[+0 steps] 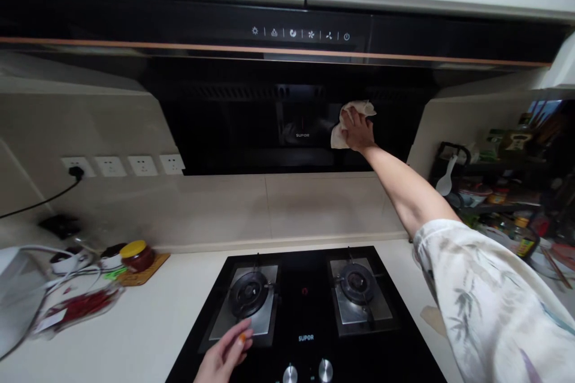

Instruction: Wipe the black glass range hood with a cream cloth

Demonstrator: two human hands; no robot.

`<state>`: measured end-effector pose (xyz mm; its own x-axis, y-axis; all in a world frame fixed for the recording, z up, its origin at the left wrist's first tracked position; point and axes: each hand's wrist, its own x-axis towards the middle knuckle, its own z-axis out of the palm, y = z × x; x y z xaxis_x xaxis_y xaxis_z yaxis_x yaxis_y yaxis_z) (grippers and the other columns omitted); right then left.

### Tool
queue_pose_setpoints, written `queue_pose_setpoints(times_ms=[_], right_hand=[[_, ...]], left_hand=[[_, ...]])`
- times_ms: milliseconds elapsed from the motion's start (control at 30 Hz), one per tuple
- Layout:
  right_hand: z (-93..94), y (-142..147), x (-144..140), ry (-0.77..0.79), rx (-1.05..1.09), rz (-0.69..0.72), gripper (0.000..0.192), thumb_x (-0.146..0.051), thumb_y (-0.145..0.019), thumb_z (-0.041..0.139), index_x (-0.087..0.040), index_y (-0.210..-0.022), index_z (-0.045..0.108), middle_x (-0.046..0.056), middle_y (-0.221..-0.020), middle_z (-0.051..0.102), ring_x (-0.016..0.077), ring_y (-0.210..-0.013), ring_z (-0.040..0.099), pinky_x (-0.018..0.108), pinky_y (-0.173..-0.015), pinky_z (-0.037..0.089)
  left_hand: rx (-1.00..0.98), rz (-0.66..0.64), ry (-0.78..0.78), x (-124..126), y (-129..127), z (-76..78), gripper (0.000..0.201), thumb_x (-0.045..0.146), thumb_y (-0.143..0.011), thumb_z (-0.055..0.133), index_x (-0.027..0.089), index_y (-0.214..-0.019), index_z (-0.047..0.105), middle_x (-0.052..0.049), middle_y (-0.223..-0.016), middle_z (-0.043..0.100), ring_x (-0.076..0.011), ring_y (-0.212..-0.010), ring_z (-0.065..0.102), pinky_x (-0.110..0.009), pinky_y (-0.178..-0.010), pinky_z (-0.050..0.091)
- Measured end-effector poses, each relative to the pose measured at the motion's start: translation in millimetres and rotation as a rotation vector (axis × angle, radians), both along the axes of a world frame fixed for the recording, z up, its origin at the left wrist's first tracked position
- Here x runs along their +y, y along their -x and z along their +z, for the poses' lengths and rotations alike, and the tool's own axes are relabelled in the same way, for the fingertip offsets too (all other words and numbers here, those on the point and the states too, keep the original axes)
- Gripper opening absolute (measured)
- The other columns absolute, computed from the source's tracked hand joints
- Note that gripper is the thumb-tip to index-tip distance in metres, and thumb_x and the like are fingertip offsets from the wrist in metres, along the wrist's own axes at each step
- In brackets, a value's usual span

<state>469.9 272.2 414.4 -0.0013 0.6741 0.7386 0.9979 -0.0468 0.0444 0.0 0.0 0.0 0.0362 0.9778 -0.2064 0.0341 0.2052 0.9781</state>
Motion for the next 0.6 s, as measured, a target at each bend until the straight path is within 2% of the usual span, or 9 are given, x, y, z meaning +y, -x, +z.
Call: queue_pose_setpoints(times_ms=[67, 167, 233, 333, 400, 467, 533, 600], right_hand=[[11.3, -18, -4, -0.085, 0.046, -0.045, 0.073, -0.034, -0.108, 0.045, -0.024, -0.180, 0.031, 0.017, -0.185, 0.020, 0.0429, -0.166, 0.028, 0.067, -0.128, 0.037], [24.2, -46, -4, -0.271, 0.127, -0.079, 0.073, -0.036, -0.111, 0.041, -0.022, -0.181, 0.027, 0.020, -0.185, 0.019, 0.0412, -0.168, 0.025, 0.063, -0.128, 0.036], [19.9, -57, 1, -0.290, 0.134, -0.060, 0.073, -0.035, -0.111, 0.038, -0.019, -0.182, 0.024, 0.021, -0.185, 0.016, 0.0397, -0.169, 0.025, 0.061, -0.129, 0.037], [-4.5, -57, 9, -0.207, 0.168, -0.069, 0.074, -0.032, -0.110, 0.035, -0.013, -0.181, 0.023, 0.022, -0.186, 0.015, 0.0404, -0.168, 0.027, 0.063, -0.130, 0.037], [-22.7, -58, 13, -0.161, 0.165, -0.074, 0.074, -0.033, -0.110, 0.035, -0.015, -0.181, 0.025, 0.021, -0.186, 0.015, 0.0415, -0.169, 0.026, 0.066, -0.131, 0.035], [-34.6, -67, 12, -0.159, 0.138, -0.050, 0.073, -0.037, -0.111, 0.036, -0.017, -0.181, 0.027, 0.019, -0.186, 0.014, 0.0424, -0.169, 0.024, 0.070, -0.132, 0.031], [-37.2, -88, 11, -0.198, 0.181, -0.052, 0.075, -0.041, -0.111, 0.038, -0.016, -0.181, 0.027, 0.021, -0.186, 0.014, 0.0449, -0.169, 0.024, 0.074, -0.131, 0.029], [-30.3, -113, 12, -0.256, 0.310, -0.099, 0.079, -0.047, -0.110, 0.037, -0.012, -0.181, 0.026, 0.025, -0.185, 0.016, 0.0479, -0.168, 0.025, 0.076, -0.129, 0.030]], left_hand=[[0.026, -0.017, -0.063, 8, -6, 18.1, 0.121, 0.105, -0.055, 0.082, 0.016, -0.138, 0.077, -0.019, -0.135, 0.078, -0.0413, -0.131, 0.073, -0.051, -0.116, 0.063], [0.092, -0.021, -0.156, 19, -12, 28.8, 0.120, 0.104, -0.063, 0.079, 0.015, -0.144, 0.074, -0.019, -0.144, 0.074, -0.0404, -0.138, 0.070, -0.051, -0.126, 0.055], [0.158, -0.022, -0.231, 28, -13, 29.5, 0.113, 0.102, -0.071, 0.074, 0.016, -0.145, 0.073, -0.018, -0.148, 0.072, -0.0391, -0.138, 0.069, -0.050, -0.129, 0.051], [0.276, -0.024, -0.334, 48, -13, 24.4, 0.096, 0.094, -0.081, 0.068, 0.020, -0.142, 0.075, -0.015, -0.151, 0.070, -0.0375, -0.143, 0.066, -0.046, -0.126, 0.054], [0.381, 0.015, -0.362, 62, -10, 14.1, 0.089, 0.089, -0.083, 0.065, 0.021, -0.139, 0.076, -0.015, -0.148, 0.072, -0.0377, -0.146, 0.064, -0.047, -0.123, 0.056], [0.517, 0.085, -0.348, 69, -5, -4.3, 0.091, 0.086, -0.079, 0.061, 0.018, -0.139, 0.074, -0.018, -0.141, 0.073, -0.0402, -0.142, 0.066, -0.051, -0.121, 0.058], [0.696, 0.182, -0.272, 67, 4, -29.7, 0.099, 0.082, -0.074, 0.054, 0.011, -0.141, 0.071, -0.025, -0.140, 0.068, -0.0457, -0.139, 0.066, -0.057, -0.121, 0.056], [0.894, 0.295, -0.098, 55, 14, -57.1, 0.103, 0.076, -0.073, 0.049, 0.005, -0.145, 0.066, -0.031, -0.151, 0.059, -0.0527, -0.142, 0.061, -0.065, -0.120, 0.053]])
